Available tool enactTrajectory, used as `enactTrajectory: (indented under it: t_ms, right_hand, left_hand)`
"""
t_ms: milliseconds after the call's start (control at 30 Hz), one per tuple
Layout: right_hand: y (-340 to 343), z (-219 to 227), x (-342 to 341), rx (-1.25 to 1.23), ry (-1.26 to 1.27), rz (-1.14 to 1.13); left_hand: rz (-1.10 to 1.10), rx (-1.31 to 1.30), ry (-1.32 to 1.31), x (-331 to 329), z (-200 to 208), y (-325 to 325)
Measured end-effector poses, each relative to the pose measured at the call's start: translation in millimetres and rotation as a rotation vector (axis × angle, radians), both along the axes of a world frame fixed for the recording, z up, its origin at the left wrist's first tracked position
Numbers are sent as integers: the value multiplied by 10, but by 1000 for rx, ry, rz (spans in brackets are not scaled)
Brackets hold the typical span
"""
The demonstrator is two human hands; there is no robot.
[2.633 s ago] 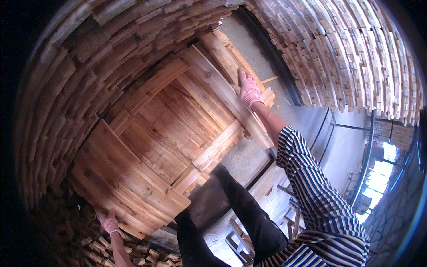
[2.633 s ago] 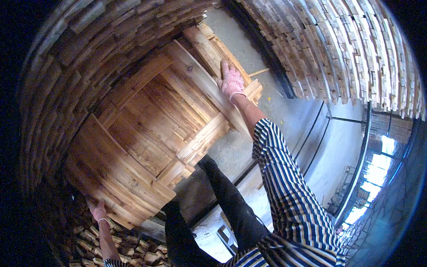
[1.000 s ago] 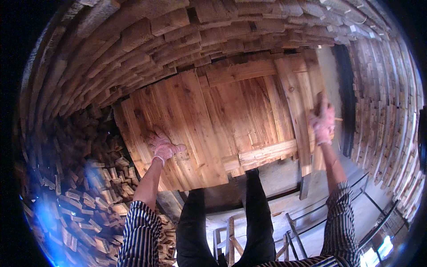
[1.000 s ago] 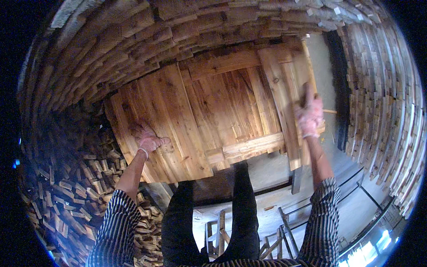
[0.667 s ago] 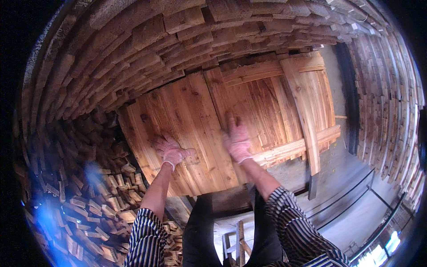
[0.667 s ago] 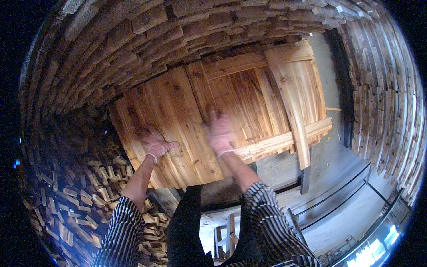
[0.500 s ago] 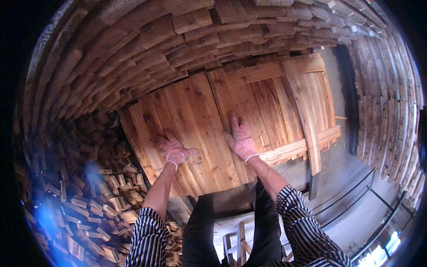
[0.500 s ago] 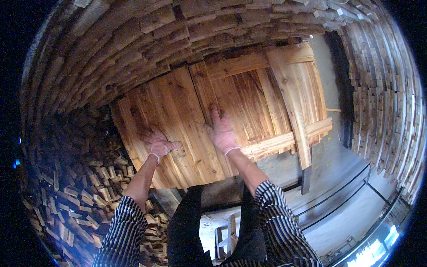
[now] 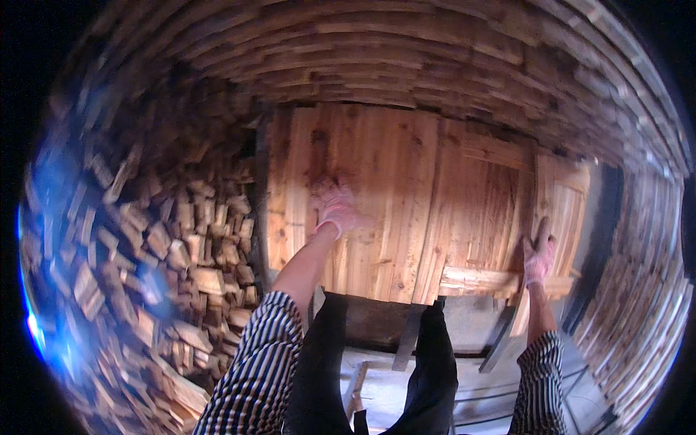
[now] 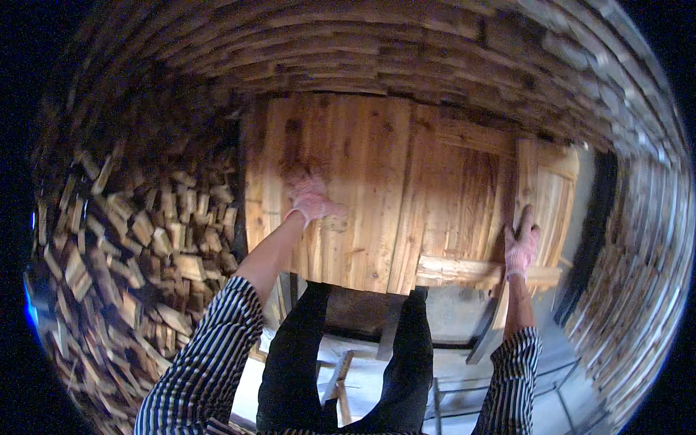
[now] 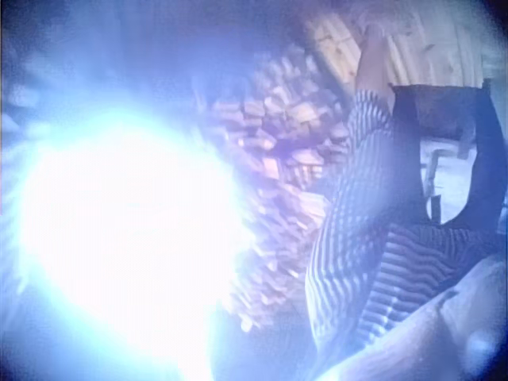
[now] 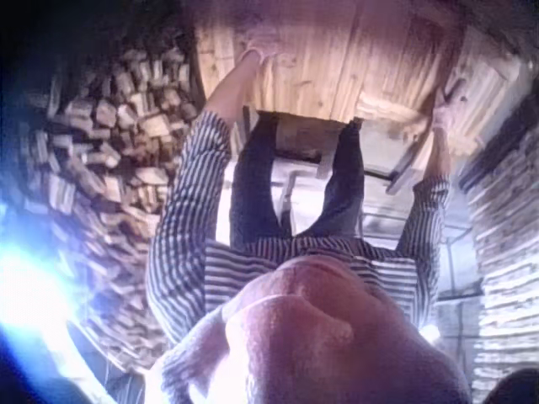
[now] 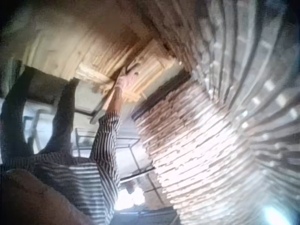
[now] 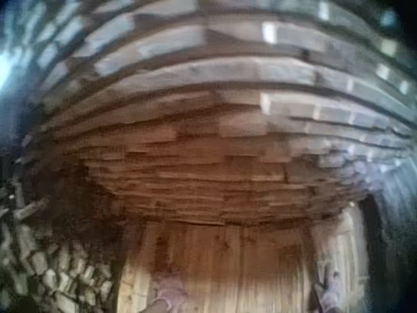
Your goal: The person repeatedly picks up small wooden planks from a large pile and places them onto a growing stack on a metal table. The person wears pink gloves and a striped shirt while working in a warehouse environment.
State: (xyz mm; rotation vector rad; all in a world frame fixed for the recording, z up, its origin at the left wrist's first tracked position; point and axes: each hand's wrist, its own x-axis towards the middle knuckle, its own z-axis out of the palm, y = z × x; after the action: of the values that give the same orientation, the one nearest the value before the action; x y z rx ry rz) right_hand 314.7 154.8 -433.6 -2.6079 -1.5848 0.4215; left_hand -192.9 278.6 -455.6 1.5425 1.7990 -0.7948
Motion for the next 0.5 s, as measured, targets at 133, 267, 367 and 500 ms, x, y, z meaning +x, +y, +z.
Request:
enactTrajectory:
  t_ms: [133, 267, 367, 500]
  right_hand:
    - [71, 359, -705, 35, 97, 398]
    - [693, 997, -2164, -290, 200, 868]
    - [1160, 852, -3049, -141, 87, 1087]
    - [1765, -309, -3951, 380, 20, 1192]
  left_hand:
    - [103, 132, -13, 106, 526, -167]
    - [266, 430, 126, 289, 514, -1249]
    - [385, 483, -285, 370, 714, -1922]
    - [293, 605, -420, -32, 874, -2661]
